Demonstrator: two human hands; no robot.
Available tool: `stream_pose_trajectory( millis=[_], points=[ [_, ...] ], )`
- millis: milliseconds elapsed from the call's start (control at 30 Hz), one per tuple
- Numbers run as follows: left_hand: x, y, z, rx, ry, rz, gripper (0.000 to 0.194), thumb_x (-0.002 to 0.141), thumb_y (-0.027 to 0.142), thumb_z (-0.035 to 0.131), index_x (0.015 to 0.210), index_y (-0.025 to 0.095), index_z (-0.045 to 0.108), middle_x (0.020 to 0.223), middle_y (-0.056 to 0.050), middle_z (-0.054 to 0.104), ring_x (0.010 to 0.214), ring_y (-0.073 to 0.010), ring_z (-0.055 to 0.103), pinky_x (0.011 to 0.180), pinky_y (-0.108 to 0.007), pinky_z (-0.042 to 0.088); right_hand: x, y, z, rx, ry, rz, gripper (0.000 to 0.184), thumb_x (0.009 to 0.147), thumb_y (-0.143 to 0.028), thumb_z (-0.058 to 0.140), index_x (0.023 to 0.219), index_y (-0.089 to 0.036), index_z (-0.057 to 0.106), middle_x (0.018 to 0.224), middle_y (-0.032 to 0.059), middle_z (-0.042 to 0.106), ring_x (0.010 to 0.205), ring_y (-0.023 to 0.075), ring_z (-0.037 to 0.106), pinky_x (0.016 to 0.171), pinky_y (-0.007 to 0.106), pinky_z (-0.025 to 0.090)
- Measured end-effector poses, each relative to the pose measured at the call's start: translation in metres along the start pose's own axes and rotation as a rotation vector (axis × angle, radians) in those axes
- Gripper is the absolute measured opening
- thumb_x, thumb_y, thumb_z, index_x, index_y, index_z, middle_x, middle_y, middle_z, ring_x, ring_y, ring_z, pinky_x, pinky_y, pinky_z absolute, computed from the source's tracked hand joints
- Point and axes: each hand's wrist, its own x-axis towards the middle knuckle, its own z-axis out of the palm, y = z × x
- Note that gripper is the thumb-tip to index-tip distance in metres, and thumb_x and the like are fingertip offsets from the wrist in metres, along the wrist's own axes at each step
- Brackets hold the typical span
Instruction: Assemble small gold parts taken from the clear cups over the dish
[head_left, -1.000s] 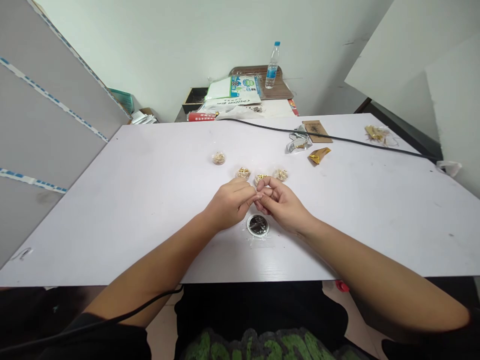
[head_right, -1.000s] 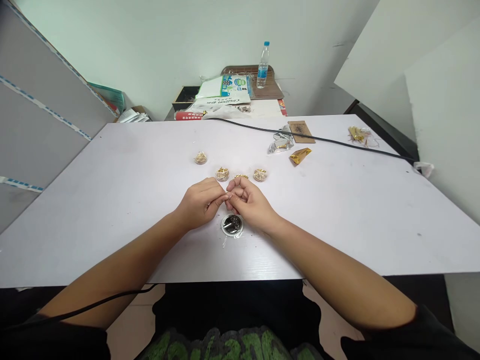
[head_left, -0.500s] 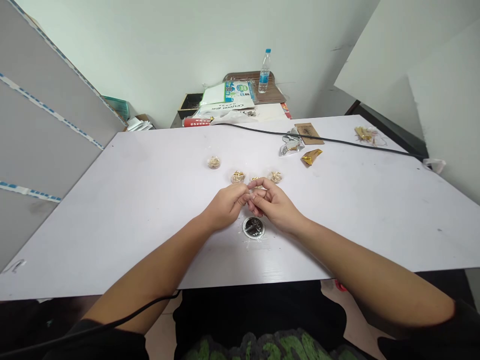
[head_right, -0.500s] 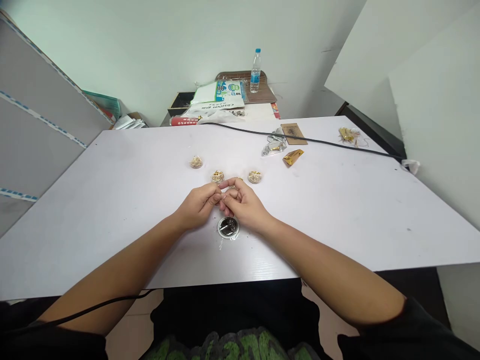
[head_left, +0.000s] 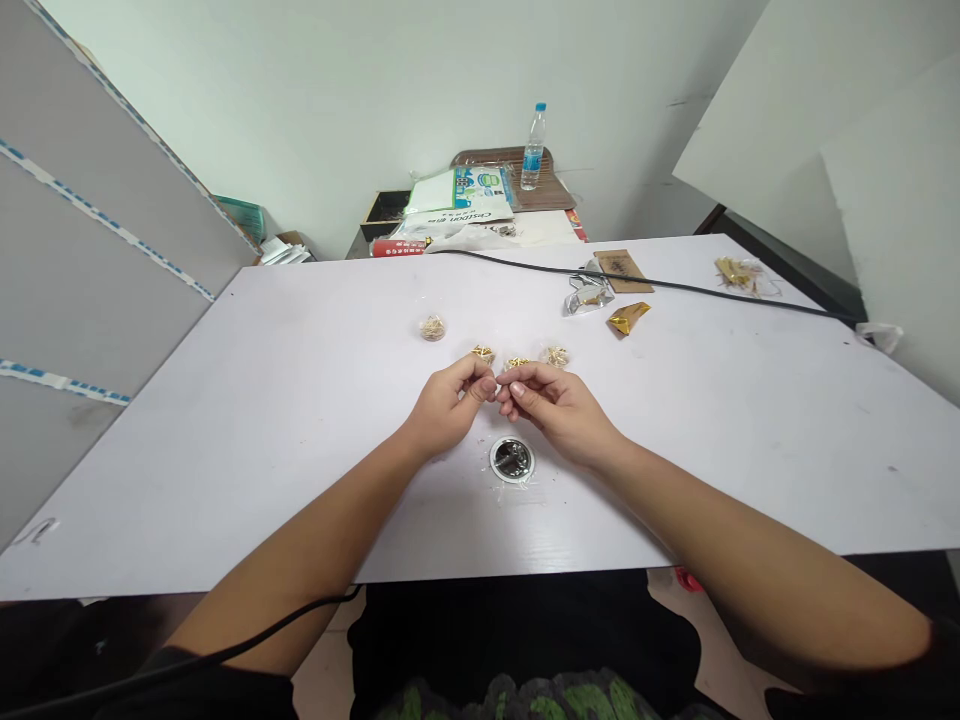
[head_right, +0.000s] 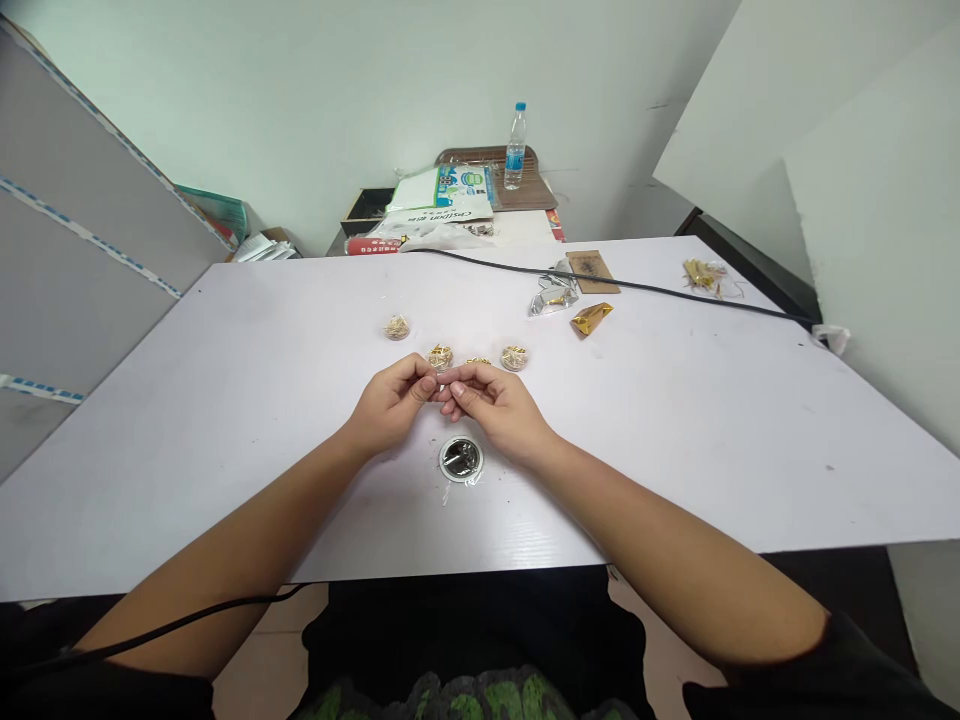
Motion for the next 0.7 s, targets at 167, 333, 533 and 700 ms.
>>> stream_pose_trajectory(
  millis=[167, 333, 533, 700],
  points=[
    [0.0013, 0.0023, -0.0020, -0.002, 0.067, -0.038, 0.028, 0.090, 0.043, 0.060, 0.085, 0.015, 0.057, 0.079, -0.004, 0.064, 0.077, -0.0148, 0.060, 0.073, -0.029, 0.048, 0.0008, -0.0006, -0.0011, -0.028, 0.020, 0.014, 0.029, 0.078, -0.040, 0.077, 0.094, -0.017, 0.068, 0.085, 0.0043, 0.068, 0.075, 0.0123, 0.064, 0.075, 0.032, 0.056],
    [0.0028, 0.0033, -0.0030, 0.052, 0.119, -0.002, 0.027, 0.086, 0.041, 0.066, 0.083, 0.015, 0.061, 0.079, -0.004, 0.064, 0.071, -0.0128, 0.056, 0.068, -0.027, 0.045, 0.0007, -0.0012, -0.0024, -0.008, 0.042, 0.067, 0.029, 0.076, -0.037, 0.080, 0.093, -0.017, 0.069, 0.084, 0.0042, 0.069, 0.075, 0.0125, 0.066, 0.074, 0.031, 0.056],
    [0.0033, 0.0042, -0.0058, 0.050, 0.135, 0.029, 0.030, 0.082, 0.043, 0.071, 0.080, 0.015, 0.061, 0.077, -0.003, 0.064, 0.071, -0.0117, 0.056, 0.067, -0.026, 0.046, 0.0017, -0.0014, -0.0037, 0.059, 0.019, 0.120, 0.033, 0.072, -0.039, 0.083, 0.091, -0.015, 0.070, 0.080, 0.0034, 0.070, 0.070, 0.0102, 0.065, 0.070, 0.027, 0.055],
    [0.0023, 0.0052, -0.0055, -0.022, 0.104, -0.016, 0.033, 0.080, 0.044, 0.073, 0.078, 0.014, 0.061, 0.076, -0.004, 0.063, 0.071, -0.0121, 0.057, 0.068, -0.027, 0.047, 0.0024, -0.0002, -0.0049, 0.073, -0.005, 0.148, 0.037, 0.071, -0.045, 0.082, 0.086, -0.014, 0.067, 0.075, 0.0033, 0.069, 0.062, 0.0102, 0.064, 0.059, 0.025, 0.052]
  ],
)
